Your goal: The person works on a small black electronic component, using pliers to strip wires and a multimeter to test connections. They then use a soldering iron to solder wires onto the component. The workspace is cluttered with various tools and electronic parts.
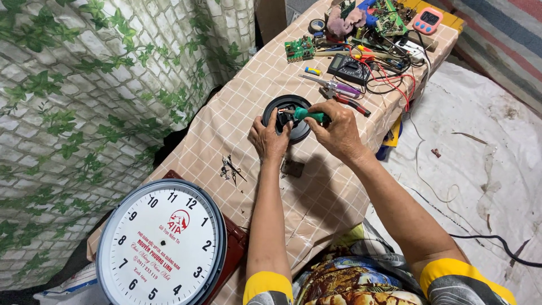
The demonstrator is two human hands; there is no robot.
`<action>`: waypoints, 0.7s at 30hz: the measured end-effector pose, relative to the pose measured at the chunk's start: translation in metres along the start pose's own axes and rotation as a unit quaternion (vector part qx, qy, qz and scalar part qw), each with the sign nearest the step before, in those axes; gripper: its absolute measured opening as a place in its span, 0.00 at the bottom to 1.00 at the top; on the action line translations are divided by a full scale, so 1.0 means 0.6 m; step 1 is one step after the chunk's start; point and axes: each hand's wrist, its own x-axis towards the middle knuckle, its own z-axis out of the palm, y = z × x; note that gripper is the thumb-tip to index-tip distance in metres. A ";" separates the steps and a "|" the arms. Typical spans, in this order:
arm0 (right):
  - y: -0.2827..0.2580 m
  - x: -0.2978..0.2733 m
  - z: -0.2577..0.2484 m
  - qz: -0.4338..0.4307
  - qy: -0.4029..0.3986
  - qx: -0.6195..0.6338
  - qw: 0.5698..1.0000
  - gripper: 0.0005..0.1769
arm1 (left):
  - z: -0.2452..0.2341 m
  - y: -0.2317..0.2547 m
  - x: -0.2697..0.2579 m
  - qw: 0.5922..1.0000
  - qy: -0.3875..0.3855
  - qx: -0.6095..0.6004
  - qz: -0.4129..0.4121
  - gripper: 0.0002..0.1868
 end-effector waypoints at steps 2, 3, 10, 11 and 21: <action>-0.002 -0.004 -0.003 0.000 -0.001 0.003 1.000 0.11 | 0.009 -0.005 0.004 1.000 0.020 0.008 0.014 0.36; -0.006 -0.006 -0.003 0.001 -0.001 0.003 1.000 0.11 | 0.013 -0.007 0.002 1.000 0.019 0.009 0.014 0.36; -0.033 -0.023 -0.012 0.050 0.014 0.049 0.997 0.16 | 0.014 -0.007 0.001 0.999 0.038 0.005 0.021 0.35; -0.045 -0.024 -0.016 0.065 0.013 0.062 0.996 0.16 | 0.015 -0.008 0.002 0.999 0.040 0.010 0.022 0.35; -0.018 -0.008 -0.009 0.046 0.010 0.038 0.998 0.14 | 0.008 -0.004 0.000 0.999 0.044 -0.003 0.024 0.36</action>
